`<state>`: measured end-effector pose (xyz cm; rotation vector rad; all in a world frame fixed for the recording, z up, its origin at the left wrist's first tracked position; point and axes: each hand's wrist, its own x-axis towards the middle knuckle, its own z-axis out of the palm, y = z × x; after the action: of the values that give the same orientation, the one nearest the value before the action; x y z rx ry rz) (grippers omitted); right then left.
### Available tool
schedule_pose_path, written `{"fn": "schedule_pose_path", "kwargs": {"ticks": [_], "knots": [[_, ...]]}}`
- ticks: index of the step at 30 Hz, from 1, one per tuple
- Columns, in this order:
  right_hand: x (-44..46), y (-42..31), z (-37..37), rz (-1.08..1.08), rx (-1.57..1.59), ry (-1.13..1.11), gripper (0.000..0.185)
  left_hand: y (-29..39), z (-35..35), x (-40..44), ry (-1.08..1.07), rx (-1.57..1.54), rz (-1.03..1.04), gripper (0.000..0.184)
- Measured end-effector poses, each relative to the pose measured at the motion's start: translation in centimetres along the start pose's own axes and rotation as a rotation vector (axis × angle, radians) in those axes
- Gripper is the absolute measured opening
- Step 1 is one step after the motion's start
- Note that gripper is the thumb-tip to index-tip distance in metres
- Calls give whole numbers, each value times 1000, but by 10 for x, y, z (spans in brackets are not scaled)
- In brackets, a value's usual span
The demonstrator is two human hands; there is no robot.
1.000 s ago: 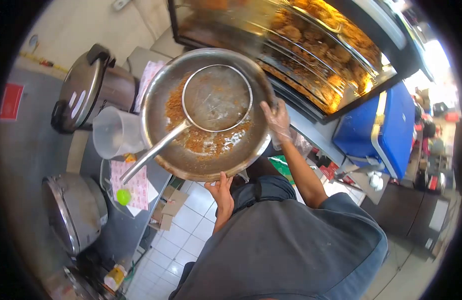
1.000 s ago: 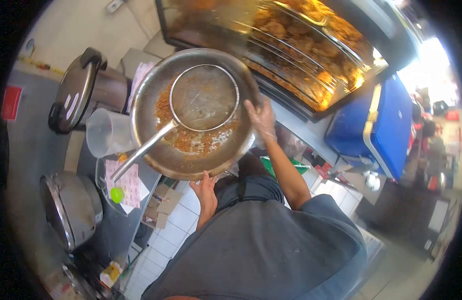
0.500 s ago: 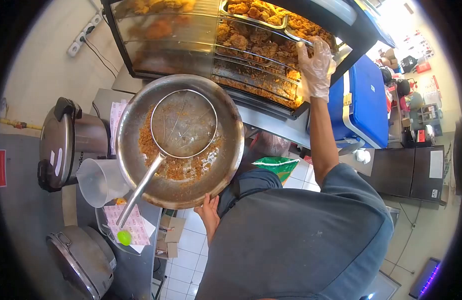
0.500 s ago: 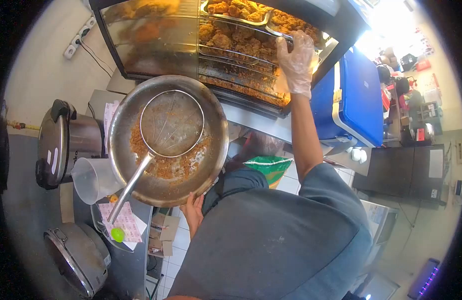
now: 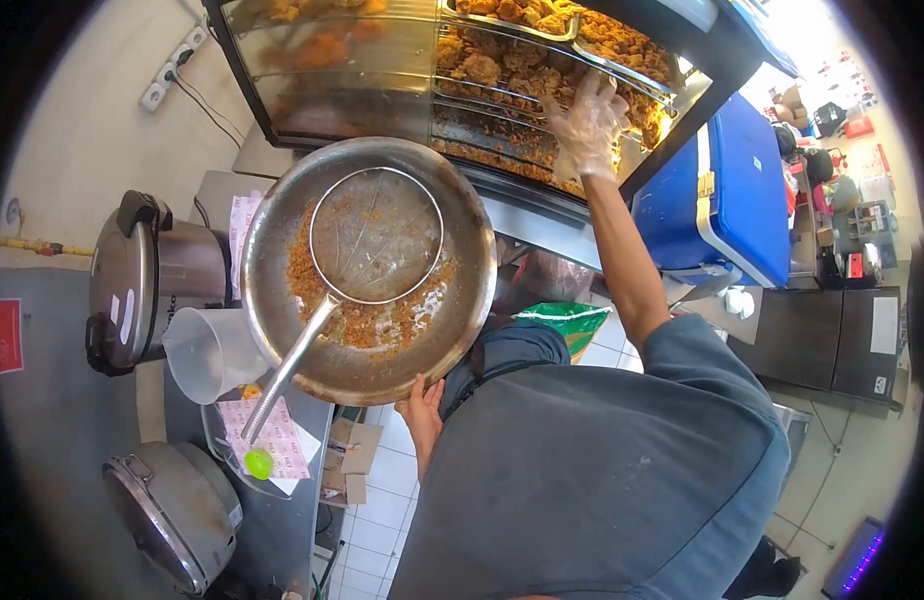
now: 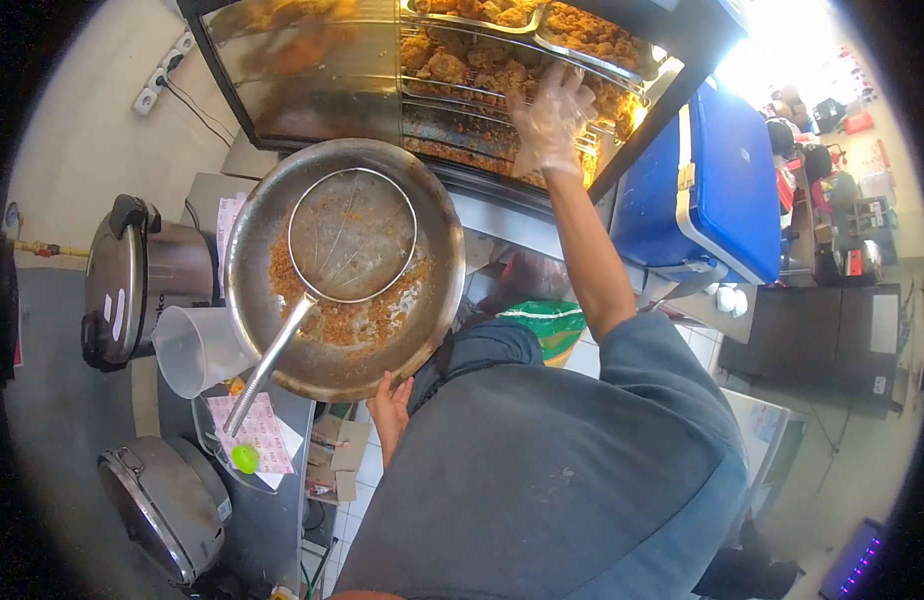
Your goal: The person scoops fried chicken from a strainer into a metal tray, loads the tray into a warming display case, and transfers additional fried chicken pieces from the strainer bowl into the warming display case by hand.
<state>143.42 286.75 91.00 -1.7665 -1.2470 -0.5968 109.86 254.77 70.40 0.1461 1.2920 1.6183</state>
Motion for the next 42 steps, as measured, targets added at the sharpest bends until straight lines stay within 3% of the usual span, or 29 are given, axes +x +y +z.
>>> {"fn": "schedule_pose_path", "kwargs": {"ticks": [4,5,8,9,11,13,17,21,24,30,31,34,36,38,39,40,41,42], "knots": [[35,-12,11,91,-195,-258,103,12,1,-4,-41,31,14,47],[47,-10,7,128,-214,-470,103,13,1,-5,-45,52,27,47],[63,-15,-12,84,-179,-504,100,16,-1,-4,-51,92,50,45],[78,6,49,26,-198,-527,99,21,1,-2,-51,100,59,44],[64,4,40,-45,-179,-304,101,19,-5,1,-84,89,56,43],[57,8,57,-285,-191,177,102,25,-2,2,-85,76,56,42],[56,-31,9,-15,-66,-58,75,41,14,3,-21,69,38,43],[65,-21,41,-210,308,348,63,60,39,-2,72,83,15,47],[77,-31,57,-259,176,398,64,71,45,11,54,65,28,46],[90,-32,100,-378,416,533,70,81,55,17,67,80,26,46],[89,-45,77,-377,382,542,68,82,55,17,78,86,29,47],[70,-95,20,-464,655,356,62,82,63,13,135,83,32,49],[36,-136,10,-347,1001,-25,54,88,72,10,169,85,36,49],[-20,-174,13,132,1391,-792,48,91,68,12,108,46,10,57],[-53,-193,18,484,1660,-1002,46,92,71,11,120,41,7,57],[-74,-202,32,689,1588,-1274,48,93,74,11,130,36,4,57],[-83,-222,33,881,1582,-1335,54,101,83,20,127,41,8,58],[-114,-230,67,905,1478,-1381,61,100,83,21,126,44,16,58]]}}
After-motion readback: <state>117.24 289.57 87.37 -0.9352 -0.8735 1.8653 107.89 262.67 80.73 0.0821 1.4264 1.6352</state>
